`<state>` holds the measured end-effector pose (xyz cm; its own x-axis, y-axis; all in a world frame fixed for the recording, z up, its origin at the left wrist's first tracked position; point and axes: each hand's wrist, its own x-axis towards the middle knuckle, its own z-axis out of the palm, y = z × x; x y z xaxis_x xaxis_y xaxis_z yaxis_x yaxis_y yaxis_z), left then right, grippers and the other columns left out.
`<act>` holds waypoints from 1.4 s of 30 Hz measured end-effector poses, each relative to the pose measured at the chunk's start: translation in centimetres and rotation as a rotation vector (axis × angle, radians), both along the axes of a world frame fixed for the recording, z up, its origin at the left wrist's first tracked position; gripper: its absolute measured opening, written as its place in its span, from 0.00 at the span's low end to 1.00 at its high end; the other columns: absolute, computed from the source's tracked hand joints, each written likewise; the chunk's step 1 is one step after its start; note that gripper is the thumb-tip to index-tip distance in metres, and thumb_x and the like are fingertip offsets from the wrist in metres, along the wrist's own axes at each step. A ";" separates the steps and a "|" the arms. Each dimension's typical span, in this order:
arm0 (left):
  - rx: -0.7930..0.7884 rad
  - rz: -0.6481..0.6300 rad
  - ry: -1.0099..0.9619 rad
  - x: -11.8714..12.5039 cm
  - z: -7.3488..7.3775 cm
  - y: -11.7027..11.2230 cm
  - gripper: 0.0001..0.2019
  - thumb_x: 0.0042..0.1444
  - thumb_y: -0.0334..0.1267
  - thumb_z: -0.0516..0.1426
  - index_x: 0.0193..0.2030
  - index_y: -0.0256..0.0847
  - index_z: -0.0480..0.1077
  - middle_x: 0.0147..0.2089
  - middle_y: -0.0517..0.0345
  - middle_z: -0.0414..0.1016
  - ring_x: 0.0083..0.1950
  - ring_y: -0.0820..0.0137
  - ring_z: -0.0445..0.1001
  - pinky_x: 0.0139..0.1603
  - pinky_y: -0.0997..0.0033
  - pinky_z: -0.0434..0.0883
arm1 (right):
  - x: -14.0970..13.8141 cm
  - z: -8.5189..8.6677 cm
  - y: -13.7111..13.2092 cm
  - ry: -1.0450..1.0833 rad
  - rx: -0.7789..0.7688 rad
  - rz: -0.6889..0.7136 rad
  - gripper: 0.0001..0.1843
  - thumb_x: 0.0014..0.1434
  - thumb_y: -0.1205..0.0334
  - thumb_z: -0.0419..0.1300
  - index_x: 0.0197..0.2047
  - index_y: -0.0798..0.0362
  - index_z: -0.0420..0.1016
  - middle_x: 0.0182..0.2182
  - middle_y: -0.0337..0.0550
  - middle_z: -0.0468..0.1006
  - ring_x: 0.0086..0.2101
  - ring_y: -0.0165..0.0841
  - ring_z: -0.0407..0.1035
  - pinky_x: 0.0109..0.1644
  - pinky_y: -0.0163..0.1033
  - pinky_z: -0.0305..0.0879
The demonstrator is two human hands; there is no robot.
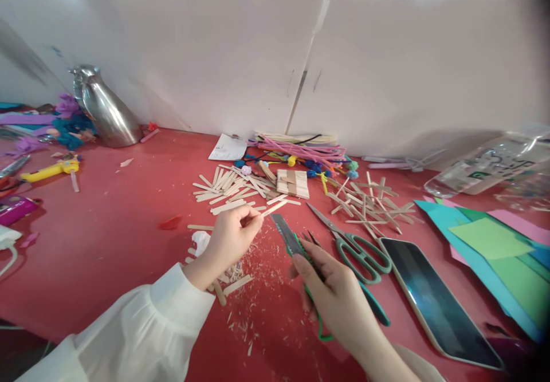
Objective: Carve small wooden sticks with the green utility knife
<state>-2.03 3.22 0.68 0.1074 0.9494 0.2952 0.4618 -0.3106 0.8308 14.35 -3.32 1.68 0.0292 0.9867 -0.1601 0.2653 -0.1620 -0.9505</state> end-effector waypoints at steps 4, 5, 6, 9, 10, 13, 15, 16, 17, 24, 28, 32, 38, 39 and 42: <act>0.004 -0.009 0.001 -0.1 -0.2 0.1 0.10 0.55 0.36 0.52 0.24 0.37 0.66 0.20 0.64 0.63 0.22 0.78 0.59 0.23 0.78 0.60 | 0.2 -0.2 0.1 -0.017 -0.012 0.051 0.21 0.54 0.45 0.52 0.41 0.54 0.68 0.12 0.28 0.62 0.08 0.23 0.52 0.11 0.30 0.48; 0.010 -0.014 0.009 -0.1 -0.2 0.1 0.10 0.55 0.36 0.52 0.25 0.37 0.66 0.21 0.64 0.63 0.22 0.78 0.60 0.23 0.78 0.60 | 0.2 -0.2 0.2 -0.009 -0.008 0.050 0.20 0.54 0.45 0.53 0.40 0.54 0.68 0.12 0.27 0.61 0.08 0.23 0.53 0.11 0.30 0.48; 0.018 -0.019 0.017 -0.1 -0.2 0.0 0.10 0.56 0.37 0.52 0.25 0.37 0.66 0.21 0.63 0.64 0.23 0.77 0.60 0.24 0.78 0.61 | 0.2 -0.2 0.2 0.001 -0.005 0.043 0.20 0.55 0.46 0.53 0.39 0.54 0.68 0.11 0.27 0.60 0.08 0.24 0.53 0.12 0.30 0.49; 0.052 -0.025 0.045 0.0 -0.2 0.0 0.10 0.56 0.36 0.52 0.25 0.37 0.66 0.22 0.63 0.64 0.23 0.77 0.60 0.24 0.78 0.61 | 0.0 -0.1 0.1 0.039 -0.014 0.019 0.18 0.54 0.47 0.54 0.37 0.54 0.68 0.12 0.27 0.60 0.08 0.23 0.53 0.11 0.29 0.49; 0.068 -0.026 0.063 0.0 -0.1 -0.1 0.10 0.56 0.35 0.52 0.25 0.37 0.66 0.22 0.63 0.65 0.23 0.77 0.61 0.24 0.78 0.61 | -0.1 0.0 0.1 0.053 -0.020 0.014 0.18 0.54 0.47 0.54 0.37 0.54 0.68 0.13 0.28 0.62 0.08 0.22 0.53 0.11 0.28 0.49; 0.147 -0.014 0.146 0.0 0.1 -0.2 0.09 0.56 0.33 0.52 0.26 0.37 0.68 0.22 0.62 0.67 0.23 0.76 0.62 0.24 0.77 0.61 | -0.1 0.0 0.1 0.118 -0.049 0.007 0.18 0.52 0.46 0.56 0.36 0.53 0.67 0.19 0.32 0.68 0.09 0.20 0.54 0.09 0.27 0.52; 0.224 -0.007 0.208 0.0 0.1 -0.2 0.09 0.56 0.32 0.51 0.27 0.37 0.68 0.24 0.61 0.69 0.25 0.75 0.65 0.27 0.76 0.63 | -0.1 0.1 0.1 0.179 -0.099 0.011 0.18 0.51 0.46 0.56 0.35 0.53 0.66 0.22 0.33 0.70 0.09 0.20 0.56 0.09 0.26 0.53; 0.260 -0.006 0.238 0.0 0.1 -0.2 0.09 0.56 0.32 0.51 0.27 0.37 0.68 0.25 0.60 0.70 0.27 0.74 0.66 0.29 0.75 0.63 | 0.0 0.2 0.2 0.209 -0.134 0.015 0.18 0.50 0.46 0.57 0.35 0.53 0.66 0.22 0.33 0.71 0.09 0.20 0.56 0.09 0.26 0.53; 0.292 -0.008 0.267 -0.1 0.0 -0.2 0.10 0.57 0.31 0.50 0.27 0.38 0.68 0.25 0.59 0.70 0.28 0.73 0.67 0.31 0.75 0.64 | 0.1 0.3 0.2 0.235 -0.172 0.024 0.18 0.50 0.46 0.57 0.36 0.52 0.66 0.21 0.32 0.70 0.09 0.20 0.56 0.09 0.26 0.53; 0.256 -0.018 0.255 0.1 0.2 -0.3 0.10 0.57 0.32 0.50 0.26 0.38 0.66 0.24 0.60 0.69 0.27 0.74 0.65 0.29 0.75 0.63 | 0.5 0.1 0.4 0.306 -0.287 0.096 0.17 0.51 0.45 0.56 0.32 0.52 0.65 0.20 0.32 0.70 0.09 0.20 0.55 0.08 0.27 0.53; 0.077 -0.023 0.126 0.1 0.2 -0.3 0.10 0.56 0.35 0.51 0.24 0.38 0.64 0.20 0.64 0.62 0.22 0.77 0.59 0.23 0.78 0.58 | 0.8 -0.7 0.4 -0.066 0.020 0.075 0.17 0.55 0.49 0.52 0.39 0.53 0.70 0.21 0.35 0.71 0.11 0.23 0.57 0.12 0.30 0.56; 0.014 -0.010 0.051 -0.1 -0.1 0.0 0.10 0.55 0.34 0.52 0.23 0.37 0.65 0.19 0.65 0.58 0.21 0.78 0.56 0.22 0.78 0.56 | 1.4 -1.3 0.4 -0.442 0.325 0.025 0.18 0.58 0.54 0.50 0.45 0.52 0.73 0.24 0.39 0.77 0.19 0.30 0.68 0.21 0.33 0.64; 0.012 -0.014 0.004 -0.1 -0.1 0.3 0.08 0.53 0.34 0.52 0.26 0.37 0.69 0.21 0.63 0.63 0.23 0.76 0.58 0.22 0.78 0.57 | 1.4 -1.6 0.3 -0.655 0.567 0.003 0.16 0.58 0.58 0.51 0.45 0.48 0.75 0.37 0.41 0.81 0.27 0.32 0.75 0.24 0.31 0.68; 0.020 -0.010 0.013 -0.1 -0.2 0.3 0.08 0.53 0.34 0.52 0.26 0.37 0.69 0.22 0.62 0.63 0.24 0.76 0.58 0.22 0.77 0.58 | 1.4 -1.5 0.2 -0.681 0.591 0.006 0.16 0.58 0.59 0.51 0.45 0.48 0.75 0.37 0.41 0.81 0.26 0.32 0.75 0.23 0.31 0.68; 0.043 -0.003 0.038 -0.1 -0.3 0.3 0.08 0.52 0.34 0.52 0.26 0.37 0.69 0.21 0.62 0.63 0.24 0.75 0.59 0.23 0.77 0.59 | 1.3 -1.3 0.2 -0.754 0.644 0.020 0.17 0.58 0.61 0.50 0.46 0.50 0.76 0.36 0.42 0.82 0.26 0.31 0.76 0.22 0.30 0.68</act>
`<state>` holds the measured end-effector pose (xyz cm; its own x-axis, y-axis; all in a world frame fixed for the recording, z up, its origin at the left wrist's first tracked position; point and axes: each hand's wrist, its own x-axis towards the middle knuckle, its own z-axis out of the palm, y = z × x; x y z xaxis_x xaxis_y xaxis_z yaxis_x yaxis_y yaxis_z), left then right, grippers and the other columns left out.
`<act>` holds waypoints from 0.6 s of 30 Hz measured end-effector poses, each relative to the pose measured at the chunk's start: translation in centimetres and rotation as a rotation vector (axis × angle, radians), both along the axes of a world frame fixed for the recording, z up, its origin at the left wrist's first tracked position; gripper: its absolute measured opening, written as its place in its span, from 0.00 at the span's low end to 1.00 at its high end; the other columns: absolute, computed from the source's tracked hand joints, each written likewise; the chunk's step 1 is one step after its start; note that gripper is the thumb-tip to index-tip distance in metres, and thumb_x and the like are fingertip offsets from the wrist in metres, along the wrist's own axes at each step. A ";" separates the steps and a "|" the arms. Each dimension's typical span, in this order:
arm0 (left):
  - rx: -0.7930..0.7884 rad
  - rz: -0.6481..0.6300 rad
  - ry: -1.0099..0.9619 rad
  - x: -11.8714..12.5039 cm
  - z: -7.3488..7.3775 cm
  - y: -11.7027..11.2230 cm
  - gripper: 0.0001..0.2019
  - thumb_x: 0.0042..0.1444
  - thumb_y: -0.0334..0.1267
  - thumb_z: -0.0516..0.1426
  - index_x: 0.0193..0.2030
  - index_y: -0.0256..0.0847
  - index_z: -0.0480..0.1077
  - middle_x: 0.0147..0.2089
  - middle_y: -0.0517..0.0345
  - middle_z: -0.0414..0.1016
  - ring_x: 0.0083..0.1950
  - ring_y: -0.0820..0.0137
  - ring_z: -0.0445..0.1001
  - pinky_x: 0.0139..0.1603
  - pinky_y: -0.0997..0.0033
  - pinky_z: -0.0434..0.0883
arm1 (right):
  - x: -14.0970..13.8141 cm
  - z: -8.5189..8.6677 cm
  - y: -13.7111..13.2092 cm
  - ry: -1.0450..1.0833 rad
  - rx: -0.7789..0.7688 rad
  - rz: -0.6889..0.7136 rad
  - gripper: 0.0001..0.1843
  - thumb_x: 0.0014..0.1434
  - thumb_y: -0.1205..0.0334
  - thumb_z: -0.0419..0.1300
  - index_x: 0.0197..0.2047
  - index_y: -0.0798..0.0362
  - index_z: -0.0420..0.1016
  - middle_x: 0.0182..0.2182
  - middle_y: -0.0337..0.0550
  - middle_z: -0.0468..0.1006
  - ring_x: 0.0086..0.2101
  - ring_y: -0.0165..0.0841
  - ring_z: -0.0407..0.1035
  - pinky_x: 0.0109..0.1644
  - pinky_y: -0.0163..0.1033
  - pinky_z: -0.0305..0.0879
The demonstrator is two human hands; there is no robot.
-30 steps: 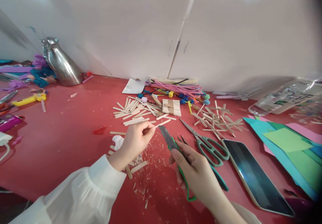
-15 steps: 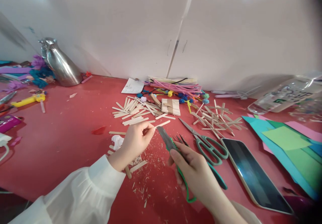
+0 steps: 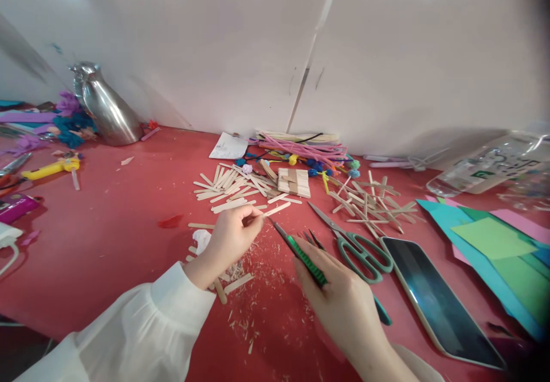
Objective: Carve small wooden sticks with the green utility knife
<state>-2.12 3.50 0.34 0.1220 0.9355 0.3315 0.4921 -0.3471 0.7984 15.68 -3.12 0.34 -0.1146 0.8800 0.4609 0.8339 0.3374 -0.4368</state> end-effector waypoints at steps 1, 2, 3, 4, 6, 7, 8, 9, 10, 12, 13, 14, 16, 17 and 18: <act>0.006 0.001 0.002 0.0 0.0 0.0 0.08 0.52 0.34 0.52 0.26 0.37 0.69 0.22 0.61 0.64 0.25 0.75 0.59 0.24 0.77 0.59 | 0.0 0.0 0.0 -0.018 0.010 -0.001 0.17 0.58 0.61 0.50 0.46 0.50 0.75 0.37 0.42 0.82 0.26 0.31 0.76 0.22 0.29 0.68; 0.010 0.000 0.003 0.0 0.0 0.0 0.07 0.52 0.34 0.52 0.27 0.37 0.70 0.22 0.61 0.64 0.25 0.75 0.60 0.24 0.77 0.59 | 0.1 0.1 0.0 -0.030 0.013 -0.002 0.17 0.58 0.61 0.50 0.46 0.50 0.75 0.37 0.42 0.81 0.26 0.30 0.76 0.22 0.29 0.68; 0.010 -0.003 0.005 0.0 0.0 0.0 0.07 0.52 0.34 0.52 0.27 0.37 0.69 0.22 0.61 0.64 0.25 0.75 0.60 0.24 0.77 0.60 | 0.2 0.1 0.1 -0.033 0.013 -0.010 0.17 0.58 0.61 0.50 0.47 0.50 0.75 0.37 0.41 0.81 0.26 0.30 0.76 0.22 0.29 0.68; 0.008 -0.005 0.010 0.1 0.1 0.0 0.07 0.52 0.34 0.52 0.26 0.37 0.69 0.22 0.61 0.64 0.25 0.75 0.60 0.24 0.77 0.60 | 0.3 0.1 0.1 -0.031 0.003 -0.015 0.17 0.58 0.61 0.50 0.47 0.49 0.75 0.37 0.41 0.81 0.25 0.30 0.76 0.22 0.29 0.68; 0.003 -0.010 0.020 0.1 0.3 -0.1 0.08 0.52 0.34 0.52 0.25 0.37 0.68 0.21 0.62 0.63 0.24 0.75 0.60 0.23 0.77 0.59 | 0.3 0.0 0.2 -0.011 -0.036 -0.013 0.17 0.58 0.61 0.51 0.47 0.49 0.75 0.38 0.40 0.81 0.24 0.29 0.75 0.21 0.29 0.67; 0.002 -0.013 0.021 0.2 0.4 -0.2 0.08 0.52 0.34 0.52 0.25 0.37 0.67 0.21 0.62 0.62 0.24 0.76 0.59 0.23 0.77 0.58 | 0.3 -0.1 0.2 0.005 -0.051 -0.016 0.17 0.58 0.60 0.51 0.46 0.49 0.75 0.38 0.39 0.81 0.23 0.29 0.74 0.20 0.29 0.66; 0.003 -0.013 0.019 0.2 0.6 -0.2 0.08 0.53 0.34 0.52 0.25 0.38 0.67 0.21 0.62 0.62 0.23 0.76 0.59 0.23 0.77 0.58 | 0.3 -0.1 0.2 0.020 -0.062 -0.024 0.17 0.58 0.60 0.50 0.46 0.49 0.75 0.38 0.39 0.81 0.22 0.28 0.74 0.20 0.29 0.66; 0.003 -0.014 0.018 0.2 0.7 -0.3 0.08 0.53 0.34 0.51 0.24 0.38 0.67 0.20 0.63 0.61 0.23 0.76 0.58 0.22 0.77 0.57 | 0.2 0.0 0.2 0.030 -0.071 -0.037 0.17 0.58 0.60 0.50 0.46 0.48 0.75 0.38 0.39 0.81 0.21 0.28 0.73 0.20 0.30 0.65; -0.002 -0.015 0.018 0.2 0.7 -0.4 0.08 0.52 0.34 0.51 0.24 0.38 0.66 0.20 0.63 0.61 0.22 0.76 0.57 0.22 0.77 0.57 | 0.1 0.0 0.1 0.037 -0.078 -0.057 0.17 0.58 0.59 0.50 0.46 0.48 0.75 0.39 0.40 0.81 0.21 0.29 0.72 0.20 0.31 0.65; -0.020 -0.011 0.025 0.2 0.8 -0.4 0.08 0.52 0.33 0.51 0.23 0.38 0.65 0.19 0.64 0.59 0.22 0.77 0.56 0.22 0.77 0.56 | -0.1 0.2 -0.1 0.051 -0.093 -0.096 0.17 0.58 0.59 0.49 0.47 0.48 0.74 0.40 0.41 0.80 0.21 0.30 0.72 0.22 0.33 0.65; -0.032 -0.005 0.024 0.2 0.8 -0.4 0.08 0.52 0.33 0.51 0.23 0.38 0.65 0.19 0.64 0.59 0.21 0.77 0.56 0.22 0.77 0.56 | -0.2 0.4 -0.2 0.067 -0.106 -0.103 0.17 0.58 0.59 0.50 0.47 0.48 0.74 0.40 0.42 0.80 0.21 0.30 0.71 0.23 0.34 0.65; -0.044 0.003 0.013 0.2 0.7 -0.4 0.08 0.52 0.33 0.52 0.22 0.38 0.65 0.19 0.65 0.59 0.21 0.77 0.56 0.22 0.77 0.56 | -0.3 0.6 -0.2 0.100 -0.121 -0.110 0.16 0.58 0.59 0.50 0.46 0.48 0.74 0.40 0.42 0.80 0.22 0.30 0.70 0.23 0.34 0.64; -0.082 0.000 -0.051 0.2 0.7 -0.3 0.09 0.53 0.35 0.52 0.23 0.38 0.65 0.20 0.64 0.62 0.22 0.76 0.58 0.23 0.76 0.58 | -0.3 0.9 -0.2 0.232 -0.170 -0.114 0.15 0.57 0.56 0.51 0.44 0.49 0.74 0.34 0.41 0.79 0.20 0.29 0.67 0.20 0.33 0.61; -0.121 -0.016 -0.101 0.2 0.7 -0.2 0.10 0.53 0.36 0.52 0.23 0.38 0.65 0.21 0.63 0.64 0.22 0.76 0.60 0.24 0.76 0.59 | -0.2 1.0 -0.1 0.329 -0.209 -0.122 0.14 0.57 0.54 0.52 0.42 0.50 0.74 0.29 0.40 0.78 0.19 0.28 0.64 0.19 0.32 0.59; -0.176 -0.038 -0.157 0.2 0.7 -0.2 0.10 0.54 0.38 0.53 0.23 0.38 0.65 0.22 0.62 0.66 0.23 0.76 0.61 0.26 0.76 0.61 | -0.1 1.0 0.1 0.439 -0.256 -0.135 0.14 0.56 0.52 0.54 0.39 0.51 0.73 0.24 0.38 0.74 0.17 0.27 0.61 0.18 0.31 0.57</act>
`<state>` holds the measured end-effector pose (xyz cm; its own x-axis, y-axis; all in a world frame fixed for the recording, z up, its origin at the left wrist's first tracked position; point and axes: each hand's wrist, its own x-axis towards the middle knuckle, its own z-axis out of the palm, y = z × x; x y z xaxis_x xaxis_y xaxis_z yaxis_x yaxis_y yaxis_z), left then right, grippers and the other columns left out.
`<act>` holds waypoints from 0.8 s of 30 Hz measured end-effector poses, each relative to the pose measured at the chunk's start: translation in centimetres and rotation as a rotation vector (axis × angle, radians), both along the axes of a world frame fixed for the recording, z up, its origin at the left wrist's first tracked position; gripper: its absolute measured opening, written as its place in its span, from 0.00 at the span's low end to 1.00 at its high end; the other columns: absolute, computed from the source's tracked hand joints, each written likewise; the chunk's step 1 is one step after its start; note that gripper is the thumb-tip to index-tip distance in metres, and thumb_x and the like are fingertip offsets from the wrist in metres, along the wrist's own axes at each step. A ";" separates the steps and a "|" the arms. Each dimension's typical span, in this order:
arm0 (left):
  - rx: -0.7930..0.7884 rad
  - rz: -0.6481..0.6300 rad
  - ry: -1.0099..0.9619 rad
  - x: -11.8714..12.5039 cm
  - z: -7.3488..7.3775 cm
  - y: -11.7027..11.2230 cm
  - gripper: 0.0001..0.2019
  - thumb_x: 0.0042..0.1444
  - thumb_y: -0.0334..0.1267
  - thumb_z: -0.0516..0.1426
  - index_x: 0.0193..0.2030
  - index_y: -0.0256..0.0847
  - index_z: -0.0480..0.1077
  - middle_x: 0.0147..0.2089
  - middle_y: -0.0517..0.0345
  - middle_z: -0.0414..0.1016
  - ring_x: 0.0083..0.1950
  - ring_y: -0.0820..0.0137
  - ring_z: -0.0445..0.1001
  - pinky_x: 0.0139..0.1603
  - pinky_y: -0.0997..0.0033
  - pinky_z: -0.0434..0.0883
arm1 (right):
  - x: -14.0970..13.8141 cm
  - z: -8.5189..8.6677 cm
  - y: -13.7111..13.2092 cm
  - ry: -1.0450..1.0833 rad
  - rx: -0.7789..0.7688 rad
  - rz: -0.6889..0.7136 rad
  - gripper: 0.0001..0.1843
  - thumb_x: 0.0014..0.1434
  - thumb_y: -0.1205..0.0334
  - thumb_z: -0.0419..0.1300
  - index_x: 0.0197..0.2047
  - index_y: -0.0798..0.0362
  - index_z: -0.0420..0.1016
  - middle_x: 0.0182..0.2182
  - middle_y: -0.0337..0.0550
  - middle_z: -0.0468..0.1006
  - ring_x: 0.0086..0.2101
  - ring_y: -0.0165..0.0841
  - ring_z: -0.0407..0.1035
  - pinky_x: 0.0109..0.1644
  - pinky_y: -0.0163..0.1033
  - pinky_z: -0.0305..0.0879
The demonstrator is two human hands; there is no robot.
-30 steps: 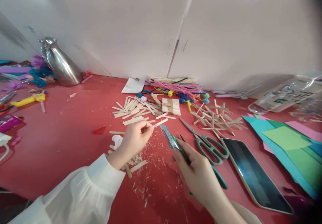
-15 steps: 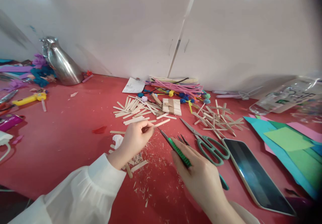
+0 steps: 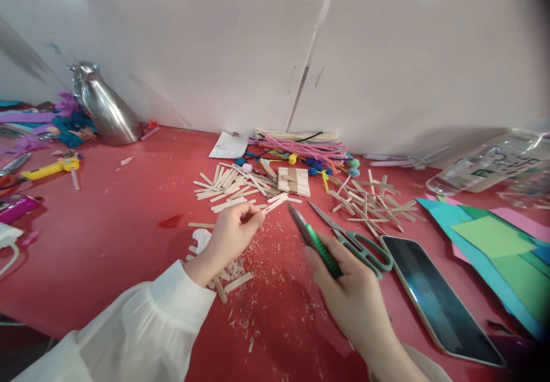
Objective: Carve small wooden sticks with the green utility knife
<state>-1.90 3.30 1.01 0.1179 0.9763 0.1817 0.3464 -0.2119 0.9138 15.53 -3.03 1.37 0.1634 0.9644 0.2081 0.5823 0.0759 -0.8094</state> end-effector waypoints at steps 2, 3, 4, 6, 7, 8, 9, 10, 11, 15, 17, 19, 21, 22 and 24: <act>-0.141 -0.070 -0.104 0.2 0.0 -0.1 0.11 0.55 0.40 0.53 0.25 0.38 0.66 0.24 0.60 0.71 0.23 0.76 0.64 0.27 0.75 0.63 | 0.2 0.0 0.4 0.238 -0.098 -0.029 0.14 0.53 0.49 0.57 0.32 0.52 0.69 0.17 0.32 0.66 0.16 0.25 0.56 0.17 0.30 0.55; -0.211 -0.115 -0.138 0.4 0.1 -0.2 0.11 0.55 0.41 0.53 0.26 0.37 0.66 0.26 0.58 0.73 0.23 0.77 0.64 0.27 0.75 0.64 | 0.2 -0.1 0.7 0.353 -0.141 -0.040 0.15 0.51 0.48 0.59 0.30 0.52 0.66 0.15 0.30 0.62 0.15 0.25 0.55 0.17 0.30 0.54; -0.273 -0.171 -0.157 0.6 0.1 -0.4 0.10 0.55 0.41 0.54 0.27 0.37 0.67 0.27 0.57 0.74 0.23 0.77 0.65 0.28 0.75 0.64 | 0.3 -0.2 0.9 0.461 -0.172 -0.045 0.16 0.50 0.47 0.61 0.29 0.51 0.64 0.14 0.29 0.61 0.15 0.25 0.55 0.17 0.30 0.55; -0.359 -0.288 -0.155 0.9 0.1 -0.9 0.09 0.55 0.40 0.55 0.29 0.37 0.67 0.27 0.57 0.75 0.24 0.76 0.67 0.28 0.75 0.65 | 0.3 -0.4 1.2 0.631 -0.206 -0.048 0.18 0.48 0.47 0.63 0.30 0.51 0.64 0.14 0.28 0.61 0.15 0.25 0.55 0.16 0.30 0.54; -0.396 -0.341 -0.152 1.0 0.1 -1.1 0.07 0.54 0.39 0.55 0.30 0.38 0.67 0.27 0.57 0.75 0.25 0.76 0.68 0.28 0.75 0.65 | 0.3 -0.4 1.3 0.685 -0.212 -0.046 0.18 0.47 0.47 0.64 0.32 0.51 0.64 0.14 0.28 0.62 0.14 0.25 0.55 0.15 0.30 0.53; -0.422 -0.396 -0.149 1.1 0.1 -1.4 0.06 0.54 0.38 0.55 0.31 0.38 0.66 0.27 0.58 0.75 0.26 0.75 0.69 0.29 0.76 0.65 | 0.3 -0.5 1.3 0.715 -0.215 -0.044 0.19 0.47 0.48 0.64 0.33 0.51 0.65 0.14 0.28 0.62 0.14 0.24 0.54 0.14 0.30 0.53; -0.444 -0.453 -0.151 1.2 0.1 -1.6 0.04 0.54 0.36 0.55 0.31 0.39 0.66 0.27 0.59 0.75 0.26 0.75 0.70 0.29 0.76 0.66 | 0.2 -0.5 1.3 0.723 -0.219 -0.041 0.19 0.46 0.48 0.65 0.34 0.51 0.65 0.14 0.27 0.62 0.14 0.24 0.54 0.14 0.29 0.52; -0.456 -0.510 -0.145 1.2 0.0 -1.7 0.02 0.53 0.34 0.55 0.31 0.39 0.66 0.27 0.59 0.75 0.27 0.75 0.70 0.31 0.75 0.66 | 0.2 -0.5 1.3 0.715 -0.224 -0.037 0.19 0.46 0.49 0.65 0.35 0.51 0.65 0.14 0.27 0.62 0.13 0.24 0.54 0.14 0.29 0.52; -0.452 -0.567 -0.130 1.2 0.0 -1.8 0.02 0.52 0.32 0.55 0.30 0.39 0.66 0.27 0.60 0.75 0.27 0.75 0.70 0.32 0.75 0.66 | 0.1 -0.5 1.2 0.695 -0.228 -0.027 0.19 0.46 0.49 0.65 0.35 0.52 0.66 0.14 0.27 0.62 0.13 0.24 0.55 0.14 0.29 0.52; -0.375 -0.604 -0.094 1.2 0.0 -1.9 0.06 0.53 0.33 0.55 0.26 0.38 0.68 0.27 0.59 0.74 0.29 0.74 0.69 0.33 0.74 0.65 | -0.3 -0.5 0.8 0.601 -0.267 0.113 0.16 0.50 0.50 0.62 0.32 0.53 0.66 0.14 0.29 0.63 0.14 0.23 0.56 0.15 0.29 0.53; -0.346 -0.491 -0.170 1.3 0.1 -1.8 0.06 0.53 0.35 0.55 0.27 0.38 0.68 0.27 0.60 0.72 0.28 0.75 0.68 0.31 0.75 0.64 | -0.6 -0.5 0.8 0.568 -0.276 0.152 0.16 0.50 0.50 0.62 0.31 0.54 0.66 0.16 0.31 0.65 0.15 0.24 0.58 0.17 0.30 0.55; -0.304 -0.362 -0.227 1.3 0.1 -1.7 0.05 0.52 0.36 0.56 0.27 0.38 0.67 0.26 0.62 0.70 0.28 0.76 0.67 0.30 0.76 0.63 | -0.9 -0.4 0.8 0.528 -0.283 0.139 0.16 0.48 0.50 0.62 0.30 0.54 0.66 0.16 0.31 0.66 0.16 0.24 0.59 0.18 0.30 0.57; -0.260 -0.294 -0.227 1.4 0.2 -1.7 0.05 0.51 0.35 0.57 0.27 0.38 0.67 0.26 0.64 0.68 0.28 0.76 0.66 0.31 0.76 0.63 | -1.0 -0.3 0.8 0.494 -0.291 0.125 0.16 0.47 0.50 0.63 0.30 0.54 0.66 0.16 0.30 0.66 0.16 0.25 0.61 0.19 0.30 0.58; -0.250 -0.285 -0.217 1.4 0.2 -1.7 0.05 0.50 0.35 0.58 0.26 0.38 0.68 0.26 0.64 0.67 0.29 0.76 0.66 0.32 0.76 0.63 | -1.0 -0.3 0.8 0.484 -0.298 0.126 0.16 0.47 0.50 0.63 0.30 0.54 0.66 0.15 0.31 0.66 0.16 0.25 0.61 0.19 0.31 0.58; -0.255 -0.306 -0.213 1.3 0.2 -1.7 0.05 0.51 0.36 0.58 0.27 0.38 0.68 0.26 0.63 0.67 0.30 0.75 0.66 0.33 0.75 0.64 | -1.0 -0.3 0.9 0.478 -0.305 0.131 0.17 0.47 0.50 0.62 0.32 0.54 0.67 0.16 0.32 0.67 0.16 0.26 0.62 0.19 0.31 0.59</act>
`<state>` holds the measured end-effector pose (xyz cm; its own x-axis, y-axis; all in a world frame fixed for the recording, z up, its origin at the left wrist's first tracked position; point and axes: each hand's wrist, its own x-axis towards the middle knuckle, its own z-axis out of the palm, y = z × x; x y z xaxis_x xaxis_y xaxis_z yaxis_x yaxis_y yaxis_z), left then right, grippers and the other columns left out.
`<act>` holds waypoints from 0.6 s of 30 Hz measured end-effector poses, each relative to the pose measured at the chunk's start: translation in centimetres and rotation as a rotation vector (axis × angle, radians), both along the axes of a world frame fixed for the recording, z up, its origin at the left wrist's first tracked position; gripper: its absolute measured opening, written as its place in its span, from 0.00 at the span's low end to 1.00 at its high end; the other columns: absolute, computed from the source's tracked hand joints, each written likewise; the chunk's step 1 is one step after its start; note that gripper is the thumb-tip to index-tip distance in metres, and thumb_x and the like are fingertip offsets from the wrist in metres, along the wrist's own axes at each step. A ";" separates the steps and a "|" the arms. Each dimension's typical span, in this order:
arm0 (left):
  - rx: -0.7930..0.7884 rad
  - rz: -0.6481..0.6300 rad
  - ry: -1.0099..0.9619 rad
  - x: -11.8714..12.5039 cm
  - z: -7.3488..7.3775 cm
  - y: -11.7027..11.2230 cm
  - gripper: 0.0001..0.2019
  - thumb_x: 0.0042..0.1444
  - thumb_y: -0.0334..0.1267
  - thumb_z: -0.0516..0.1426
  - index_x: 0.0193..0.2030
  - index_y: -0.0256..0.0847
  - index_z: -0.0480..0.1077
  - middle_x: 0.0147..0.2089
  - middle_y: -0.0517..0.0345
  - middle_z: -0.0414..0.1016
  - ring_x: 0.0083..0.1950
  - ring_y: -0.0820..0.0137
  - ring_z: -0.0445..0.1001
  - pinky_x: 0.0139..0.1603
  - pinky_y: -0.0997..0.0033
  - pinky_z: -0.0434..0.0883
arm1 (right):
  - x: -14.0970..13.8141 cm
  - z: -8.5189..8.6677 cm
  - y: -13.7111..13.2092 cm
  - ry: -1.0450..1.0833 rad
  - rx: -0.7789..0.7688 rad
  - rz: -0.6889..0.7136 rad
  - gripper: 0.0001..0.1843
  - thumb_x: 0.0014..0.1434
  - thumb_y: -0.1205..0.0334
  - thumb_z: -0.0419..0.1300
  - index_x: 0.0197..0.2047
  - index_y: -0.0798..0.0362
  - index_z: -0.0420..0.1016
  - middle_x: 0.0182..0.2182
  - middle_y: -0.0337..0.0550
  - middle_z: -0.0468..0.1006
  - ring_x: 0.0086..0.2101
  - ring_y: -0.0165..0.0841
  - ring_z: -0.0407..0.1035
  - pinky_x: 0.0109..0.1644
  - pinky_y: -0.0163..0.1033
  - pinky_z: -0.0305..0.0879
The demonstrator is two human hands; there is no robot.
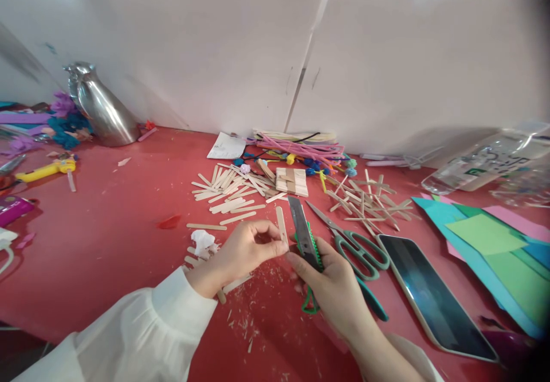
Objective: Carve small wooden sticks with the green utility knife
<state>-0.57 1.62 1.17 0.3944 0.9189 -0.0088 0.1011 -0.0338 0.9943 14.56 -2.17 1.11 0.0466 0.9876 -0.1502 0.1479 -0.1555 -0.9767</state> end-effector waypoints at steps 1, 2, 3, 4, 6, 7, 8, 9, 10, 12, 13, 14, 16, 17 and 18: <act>-0.005 -0.015 -0.007 0.0 0.0 0.0 0.05 0.51 0.37 0.58 0.27 0.38 0.68 0.27 0.63 0.68 0.30 0.74 0.67 0.34 0.74 0.64 | 0.0 0.0 0.0 -0.002 -0.003 0.002 0.17 0.47 0.50 0.62 0.33 0.54 0.67 0.16 0.31 0.67 0.16 0.26 0.62 0.18 0.31 0.59; -0.001 -0.024 -0.020 -0.1 0.0 0.0 0.06 0.51 0.38 0.58 0.28 0.38 0.68 0.28 0.62 0.68 0.31 0.74 0.67 0.34 0.74 0.65 | 0.1 0.0 0.0 -0.006 -0.007 0.007 0.17 0.47 0.50 0.62 0.34 0.54 0.67 0.16 0.31 0.67 0.16 0.26 0.62 0.18 0.31 0.58; 0.012 -0.030 -0.035 -0.2 0.1 0.1 0.07 0.52 0.40 0.57 0.29 0.38 0.68 0.28 0.62 0.69 0.31 0.74 0.67 0.35 0.74 0.65 | 0.1 0.1 0.0 -0.012 -0.012 0.020 0.16 0.47 0.51 0.62 0.34 0.54 0.67 0.16 0.30 0.66 0.15 0.25 0.61 0.18 0.31 0.58; 0.035 -0.032 -0.048 -0.3 0.2 0.2 0.08 0.53 0.41 0.57 0.29 0.38 0.68 0.28 0.62 0.68 0.31 0.74 0.67 0.35 0.74 0.65 | 0.2 0.1 0.0 -0.020 -0.017 0.039 0.15 0.48 0.51 0.61 0.33 0.53 0.67 0.16 0.29 0.65 0.15 0.25 0.60 0.18 0.31 0.58; 0.094 -0.015 -0.044 -0.6 0.5 0.4 0.11 0.54 0.43 0.55 0.27 0.38 0.67 0.26 0.62 0.66 0.29 0.75 0.65 0.33 0.75 0.64 | 0.3 0.0 0.0 -0.037 -0.028 0.076 0.13 0.48 0.53 0.61 0.30 0.53 0.65 0.16 0.28 0.64 0.15 0.24 0.59 0.19 0.30 0.58; 0.110 0.002 -0.023 -0.7 0.6 0.5 0.12 0.55 0.44 0.55 0.26 0.38 0.66 0.25 0.63 0.65 0.28 0.76 0.64 0.31 0.75 0.63 | 0.4 0.0 0.0 -0.044 -0.030 0.087 0.12 0.49 0.54 0.61 0.30 0.52 0.65 0.16 0.28 0.64 0.15 0.24 0.60 0.19 0.30 0.58; 0.114 0.022 0.000 -0.9 0.7 0.7 0.13 0.55 0.44 0.55 0.25 0.38 0.66 0.24 0.63 0.64 0.26 0.76 0.63 0.30 0.75 0.63 | 0.5 -0.1 0.0 -0.052 -0.027 0.085 0.12 0.49 0.54 0.61 0.30 0.52 0.65 0.16 0.28 0.64 0.16 0.24 0.60 0.19 0.31 0.57; 0.109 0.037 0.021 -1.1 0.8 0.8 0.13 0.55 0.44 0.54 0.25 0.38 0.66 0.24 0.63 0.64 0.26 0.76 0.63 0.29 0.75 0.63 | 0.6 -0.1 0.0 -0.059 -0.019 0.061 0.12 0.49 0.54 0.61 0.31 0.52 0.66 0.16 0.28 0.64 0.16 0.25 0.59 0.19 0.31 0.57; 0.103 0.047 0.037 -1.2 0.8 0.9 0.13 0.55 0.43 0.54 0.25 0.38 0.66 0.23 0.62 0.65 0.25 0.76 0.64 0.28 0.75 0.63 | 0.8 -0.2 0.0 -0.062 -0.008 0.025 0.13 0.49 0.53 0.61 0.32 0.52 0.66 0.16 0.28 0.63 0.15 0.25 0.59 0.19 0.31 0.56; 0.084 0.030 0.059 -1.4 0.9 0.9 0.12 0.54 0.41 0.53 0.24 0.38 0.65 0.23 0.61 0.67 0.25 0.75 0.65 0.28 0.75 0.63 | 1.1 -0.4 0.1 -0.055 0.028 -0.077 0.14 0.49 0.51 0.62 0.33 0.52 0.67 0.15 0.28 0.62 0.15 0.25 0.57 0.18 0.31 0.54; 0.073 -0.004 0.074 -1.4 0.9 0.9 0.11 0.54 0.40 0.53 0.23 0.38 0.65 0.23 0.61 0.67 0.25 0.75 0.65 0.27 0.75 0.63 | 1.3 -0.5 0.2 -0.047 0.055 -0.129 0.15 0.49 0.50 0.62 0.32 0.52 0.66 0.15 0.28 0.62 0.15 0.25 0.57 0.17 0.31 0.54; 0.062 -0.045 0.094 -1.4 0.9 0.8 0.11 0.53 0.38 0.52 0.23 0.38 0.65 0.22 0.61 0.66 0.24 0.76 0.63 0.26 0.76 0.62 | 1.5 -0.5 0.2 -0.040 0.084 -0.165 0.15 0.49 0.50 0.62 0.32 0.51 0.66 0.15 0.28 0.62 0.15 0.25 0.57 0.18 0.31 0.55; 0.060 -0.109 0.147 -1.3 1.0 0.5 0.10 0.53 0.37 0.52 0.23 0.38 0.64 0.20 0.64 0.62 0.21 0.78 0.59 0.22 0.77 0.59 | 1.8 -0.4 0.3 -0.056 0.150 -0.204 0.15 0.50 0.49 0.62 0.32 0.51 0.66 0.16 0.29 0.63 0.16 0.26 0.58 0.19 0.32 0.57; 0.087 -0.110 0.175 -1.2 1.0 0.4 0.10 0.54 0.37 0.52 0.23 0.38 0.64 0.20 0.65 0.60 0.20 0.78 0.58 0.21 0.78 0.57 | 1.9 -0.3 0.3 -0.092 0.178 -0.219 0.15 0.50 0.49 0.61 0.33 0.51 0.66 0.17 0.29 0.64 0.17 0.26 0.59 0.20 0.32 0.58; 0.136 -0.087 0.204 -1.2 1.0 0.4 0.10 0.55 0.37 0.52 0.23 0.38 0.65 0.19 0.65 0.59 0.20 0.78 0.56 0.20 0.78 0.56 | 2.0 -0.2 0.3 -0.145 0.200 -0.227 0.14 0.51 0.49 0.61 0.33 0.51 0.66 0.17 0.31 0.65 0.17 0.27 0.60 0.20 0.32 0.59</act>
